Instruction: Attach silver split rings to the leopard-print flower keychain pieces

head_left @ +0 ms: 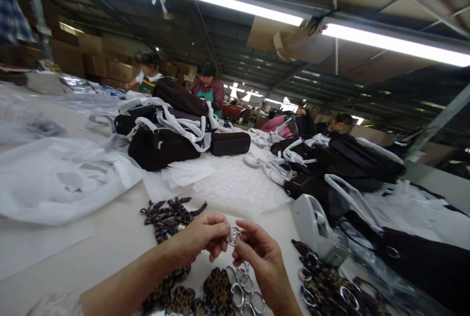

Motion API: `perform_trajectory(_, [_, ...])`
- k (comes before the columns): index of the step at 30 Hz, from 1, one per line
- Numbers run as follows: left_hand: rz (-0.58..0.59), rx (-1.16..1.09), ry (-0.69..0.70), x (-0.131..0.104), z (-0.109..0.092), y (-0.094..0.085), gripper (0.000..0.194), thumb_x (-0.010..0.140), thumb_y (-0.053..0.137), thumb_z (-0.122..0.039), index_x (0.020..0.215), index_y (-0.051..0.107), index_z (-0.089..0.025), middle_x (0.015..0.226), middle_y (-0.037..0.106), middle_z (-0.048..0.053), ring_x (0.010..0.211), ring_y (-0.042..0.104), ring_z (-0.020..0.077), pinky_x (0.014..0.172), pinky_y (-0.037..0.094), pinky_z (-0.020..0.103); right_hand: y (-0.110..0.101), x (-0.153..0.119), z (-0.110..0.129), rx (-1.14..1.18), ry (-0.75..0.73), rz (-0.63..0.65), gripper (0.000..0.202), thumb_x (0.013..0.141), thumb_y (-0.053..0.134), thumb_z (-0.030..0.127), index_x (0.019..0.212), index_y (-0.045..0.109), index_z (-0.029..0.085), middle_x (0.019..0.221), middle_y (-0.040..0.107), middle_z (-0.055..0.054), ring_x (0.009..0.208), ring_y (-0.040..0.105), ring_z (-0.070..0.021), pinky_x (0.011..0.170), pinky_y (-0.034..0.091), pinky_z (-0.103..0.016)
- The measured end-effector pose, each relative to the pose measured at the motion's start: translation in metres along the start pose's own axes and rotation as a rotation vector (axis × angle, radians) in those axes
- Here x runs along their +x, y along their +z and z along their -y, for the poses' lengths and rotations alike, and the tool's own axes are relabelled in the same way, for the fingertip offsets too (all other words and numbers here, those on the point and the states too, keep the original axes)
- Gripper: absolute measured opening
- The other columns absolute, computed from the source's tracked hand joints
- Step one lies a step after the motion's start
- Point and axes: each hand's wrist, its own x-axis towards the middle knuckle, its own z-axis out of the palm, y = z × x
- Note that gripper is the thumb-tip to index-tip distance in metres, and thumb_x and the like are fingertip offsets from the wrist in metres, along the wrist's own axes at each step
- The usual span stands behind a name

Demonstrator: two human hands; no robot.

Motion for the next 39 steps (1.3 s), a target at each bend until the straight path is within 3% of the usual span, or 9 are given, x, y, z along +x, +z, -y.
perform_trajectory(4, [0.012,0.009,0.011,0.0,0.001,0.0,0.038,0.071,0.066,-0.05,0.064,0.056,-0.014,0.053,0.056,-0.002,0.037,0.043,0.0051,0.037,0.034,0.017,-0.002,0.0,-0.002,-0.078,-0.012,0.05,0.036,0.07,0.081,0.033,0.104,0.073,0.025,0.074,0.068,0.001,0.061,0.065,-0.0137,0.054,0.057,-0.024])
perform_trajectory(12, [0.044,-0.007,0.05,0.002,0.009,-0.002,0.036,0.074,0.066,-0.047,0.066,0.057,-0.013,0.056,0.058,-0.001,0.04,0.047,0.006,0.038,0.038,0.017,-0.002,-0.001,-0.001,-0.34,-0.137,0.106,0.029,0.077,0.066,0.013,0.103,0.072,0.024,0.076,0.071,0.001,0.064,0.064,-0.0136,0.059,0.055,-0.022])
perform_trajectory(18, [0.094,-0.039,0.064,-0.001,0.007,-0.004,0.032,0.076,0.069,-0.043,0.074,0.06,-0.012,0.06,0.059,0.0,0.045,0.05,0.0067,0.043,0.041,0.018,-0.003,-0.002,-0.002,-0.384,-0.193,0.025,0.019,0.075,0.07,0.014,0.093,0.07,0.021,0.074,0.071,0.001,0.061,0.064,-0.0131,0.056,0.052,-0.02])
perform_trajectory(22, [0.088,-0.067,0.046,-0.003,0.0,0.0,0.031,0.074,0.071,-0.041,0.073,0.059,-0.013,0.06,0.058,-0.001,0.044,0.048,0.006,0.042,0.04,0.017,-0.003,-0.002,-0.007,-0.398,-0.231,-0.016,0.026,0.074,0.073,0.017,0.1,0.068,0.022,0.075,0.074,0.0,0.064,0.068,-0.0154,0.06,0.056,-0.021])
perform_trajectory(29, [0.131,-0.168,-0.034,-0.009,-0.005,0.003,0.031,0.068,0.075,-0.04,0.07,0.057,-0.015,0.058,0.057,-0.002,0.041,0.045,0.0054,0.038,0.037,0.016,0.0,-0.006,0.006,-0.498,-0.35,0.009,0.015,0.074,0.072,0.012,0.084,0.072,0.023,0.072,0.073,0.003,0.061,0.068,-0.0132,0.058,0.053,-0.017])
perform_trajectory(34, [0.124,-0.114,-0.158,-0.007,0.0,-0.006,0.03,0.065,0.077,-0.038,0.07,0.057,-0.015,0.055,0.057,-0.002,0.039,0.045,0.0051,0.034,0.036,0.015,0.002,-0.007,0.009,-0.616,-0.409,0.11,0.015,0.076,0.068,0.01,0.085,0.071,0.022,0.072,0.072,0.002,0.062,0.067,-0.013,0.061,0.052,-0.017])
perform_trajectory(39, [0.129,-0.092,-0.215,-0.002,0.006,-0.013,0.033,0.063,0.077,-0.04,0.069,0.057,-0.015,0.056,0.06,-0.001,0.038,0.047,0.0054,0.034,0.038,0.015,0.001,-0.005,0.007,-0.641,-0.371,0.171,0.021,0.08,0.065,0.01,0.094,0.07,0.024,0.075,0.071,0.003,0.065,0.066,-0.0126,0.062,0.051,-0.017])
